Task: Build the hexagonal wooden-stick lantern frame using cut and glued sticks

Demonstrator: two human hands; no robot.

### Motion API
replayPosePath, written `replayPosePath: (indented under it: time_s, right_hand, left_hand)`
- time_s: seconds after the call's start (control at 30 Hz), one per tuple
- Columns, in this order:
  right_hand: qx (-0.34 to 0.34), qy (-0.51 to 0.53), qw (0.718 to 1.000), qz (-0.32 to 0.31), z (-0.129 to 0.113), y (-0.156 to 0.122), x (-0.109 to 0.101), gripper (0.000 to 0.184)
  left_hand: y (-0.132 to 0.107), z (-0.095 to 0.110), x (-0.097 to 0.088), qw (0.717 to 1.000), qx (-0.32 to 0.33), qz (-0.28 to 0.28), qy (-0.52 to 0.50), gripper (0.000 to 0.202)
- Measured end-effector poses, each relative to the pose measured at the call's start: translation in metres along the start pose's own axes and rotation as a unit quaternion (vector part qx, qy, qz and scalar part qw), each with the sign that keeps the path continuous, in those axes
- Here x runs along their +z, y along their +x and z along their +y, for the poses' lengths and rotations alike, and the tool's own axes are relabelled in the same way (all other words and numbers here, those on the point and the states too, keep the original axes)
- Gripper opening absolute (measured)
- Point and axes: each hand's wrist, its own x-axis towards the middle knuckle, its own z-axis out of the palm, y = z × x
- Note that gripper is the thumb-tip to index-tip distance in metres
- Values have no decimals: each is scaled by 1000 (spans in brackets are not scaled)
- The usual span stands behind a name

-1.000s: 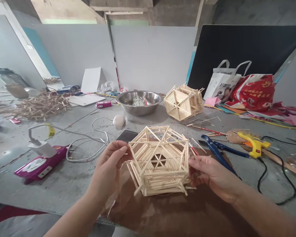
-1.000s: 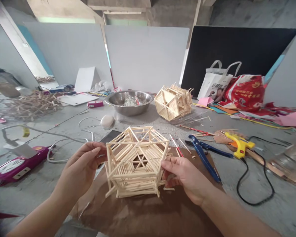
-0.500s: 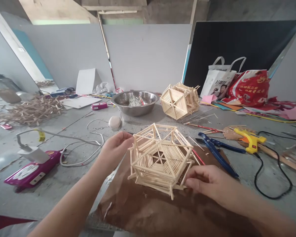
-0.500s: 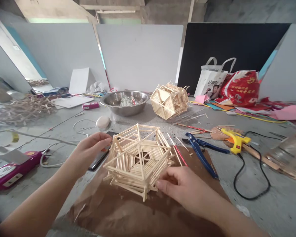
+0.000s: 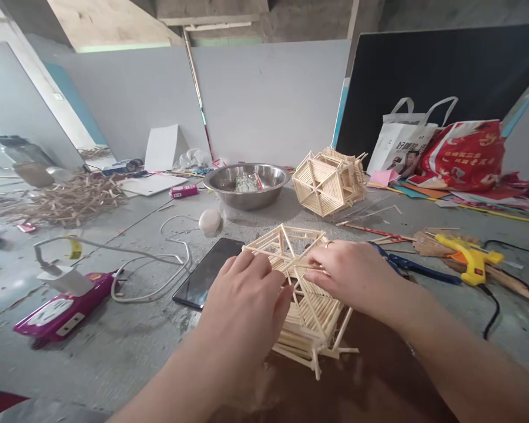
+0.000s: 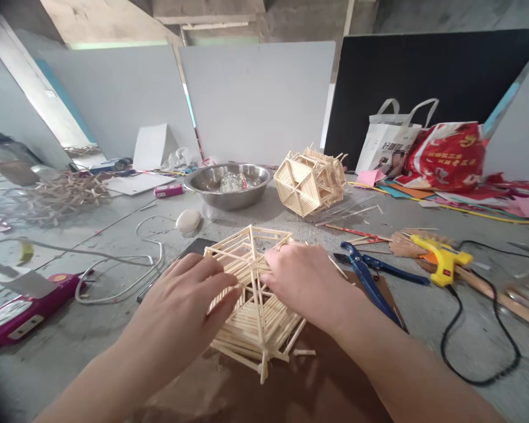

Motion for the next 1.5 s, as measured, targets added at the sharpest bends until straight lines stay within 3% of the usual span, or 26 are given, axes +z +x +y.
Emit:
replayPosePath:
  time_s: [0.13,0.4,0.6,1.0,1.5]
  right_hand:
    - [-8,43,999,-9,1,0,5,21]
    - [-59,127,988,61,7,2,14,21]
    - [-70,132,988,40,9,3,15,21]
    - [-63,134,986,77,3,0,17,16]
    - [-61,142,984,92,4,0,20,15]
  left_hand:
    - [0,6,-1,999,29,17,-18,19]
    - [5,1,4,997,49,34,-44,20]
    - [7,-1,7,997,62,18,-46,20]
    - [2,-4,13,995,48,-1,-85,21]
    - [1,-4,15,994,55,12,-95,22]
